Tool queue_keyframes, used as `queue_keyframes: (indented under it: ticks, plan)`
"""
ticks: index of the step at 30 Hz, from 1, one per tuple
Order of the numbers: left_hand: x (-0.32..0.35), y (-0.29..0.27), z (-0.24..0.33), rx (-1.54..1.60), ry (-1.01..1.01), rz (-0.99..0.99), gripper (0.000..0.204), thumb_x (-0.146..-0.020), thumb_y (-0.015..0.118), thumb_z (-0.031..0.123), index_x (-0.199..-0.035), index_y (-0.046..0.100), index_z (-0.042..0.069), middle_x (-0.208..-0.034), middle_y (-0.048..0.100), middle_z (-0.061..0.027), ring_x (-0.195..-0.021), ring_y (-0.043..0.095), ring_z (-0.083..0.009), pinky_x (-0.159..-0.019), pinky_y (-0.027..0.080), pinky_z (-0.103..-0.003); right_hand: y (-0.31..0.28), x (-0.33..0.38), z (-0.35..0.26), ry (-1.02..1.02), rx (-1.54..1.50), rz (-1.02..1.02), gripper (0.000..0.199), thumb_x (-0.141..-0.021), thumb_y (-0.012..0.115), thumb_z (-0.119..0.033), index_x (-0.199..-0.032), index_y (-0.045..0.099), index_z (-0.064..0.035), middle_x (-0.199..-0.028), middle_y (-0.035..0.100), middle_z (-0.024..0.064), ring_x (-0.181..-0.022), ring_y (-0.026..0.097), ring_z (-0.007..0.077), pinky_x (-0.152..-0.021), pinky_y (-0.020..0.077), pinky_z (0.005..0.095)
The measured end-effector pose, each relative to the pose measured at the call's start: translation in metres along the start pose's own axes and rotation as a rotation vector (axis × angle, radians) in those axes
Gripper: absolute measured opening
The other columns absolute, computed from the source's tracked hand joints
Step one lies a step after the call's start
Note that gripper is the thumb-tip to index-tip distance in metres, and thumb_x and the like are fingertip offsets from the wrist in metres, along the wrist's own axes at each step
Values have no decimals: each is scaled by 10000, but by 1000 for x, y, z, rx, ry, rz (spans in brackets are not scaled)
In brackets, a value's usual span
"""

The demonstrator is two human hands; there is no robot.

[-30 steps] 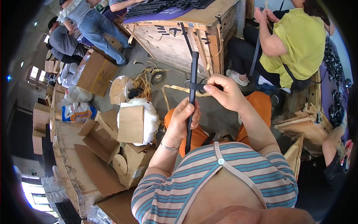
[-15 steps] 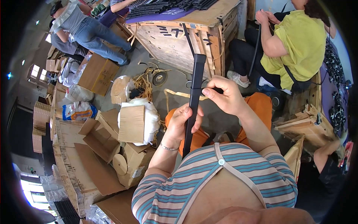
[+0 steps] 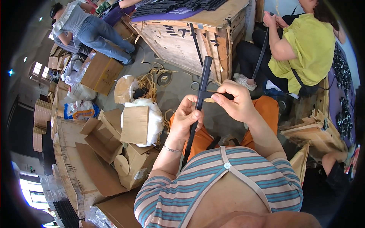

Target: The recorder bundles black rectangular components using elastic straps in a manufacturing environment.

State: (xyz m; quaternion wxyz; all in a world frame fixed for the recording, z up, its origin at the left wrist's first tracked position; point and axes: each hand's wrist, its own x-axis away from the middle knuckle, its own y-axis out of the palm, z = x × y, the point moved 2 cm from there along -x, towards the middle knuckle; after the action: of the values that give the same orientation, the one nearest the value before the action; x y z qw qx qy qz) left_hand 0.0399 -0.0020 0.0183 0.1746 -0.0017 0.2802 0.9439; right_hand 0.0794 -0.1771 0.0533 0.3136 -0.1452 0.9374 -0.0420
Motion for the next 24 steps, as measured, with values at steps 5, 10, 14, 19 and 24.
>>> queue_keyframes:
  ticks: [5, 10, 14, 19, 24]
  plan:
    - [1, 7, 0, -124, 39, 210, 217, -835, 612, 79, -970, 443, 67, -695, 536, -29, -523, 470, -67, -446, 380, -199, 3, 3, -8, 14, 35, 36, 194, -800, 641, -113, -676, 545, 1, -614, 460, 41, -561, 419, 116, -517, 321, 247]
    - [-2, 6, -1, -614, 282, 426, 200, -825, 613, 30, -934, 445, 34, -758, 533, 3, -653, 454, -32, -571, 379, -167, 5, 3, -14, -18, 96, 46, 162, -787, 646, -104, -699, 563, 6, -616, 509, 76, -529, 466, 156, -491, 357, 281]
    - [-4, 1, -3, -725, 361, 439, 184, -825, 618, 41, -911, 456, 28, -748, 532, 8, -659, 466, -37, -576, 384, -169, 10, 3, -17, 24, 51, 67, 207, -802, 640, -116, -675, 540, 13, -612, 474, 47, -548, 425, 124, -509, 329, 252]
    - [-2, 0, 4, -733, 332, 442, 166, -830, 610, 42, -916, 467, 39, -724, 530, 6, -624, 452, -35, -551, 371, -164, 10, 2, -16, 46, 31, 68, 210, -807, 635, -123, -672, 542, 8, -601, 475, 51, -551, 442, 123, -509, 337, 251]
    - [0, 4, 14, -117, 5, 143, 157, -888, 538, 195, -946, 481, 61, -593, 495, -50, -405, 398, -96, -345, 305, -205, 4, 1, -11, 48, 29, 56, 205, -807, 634, -121, -681, 537, 9, -618, 483, 52, -553, 442, 117, -509, 343, 251]
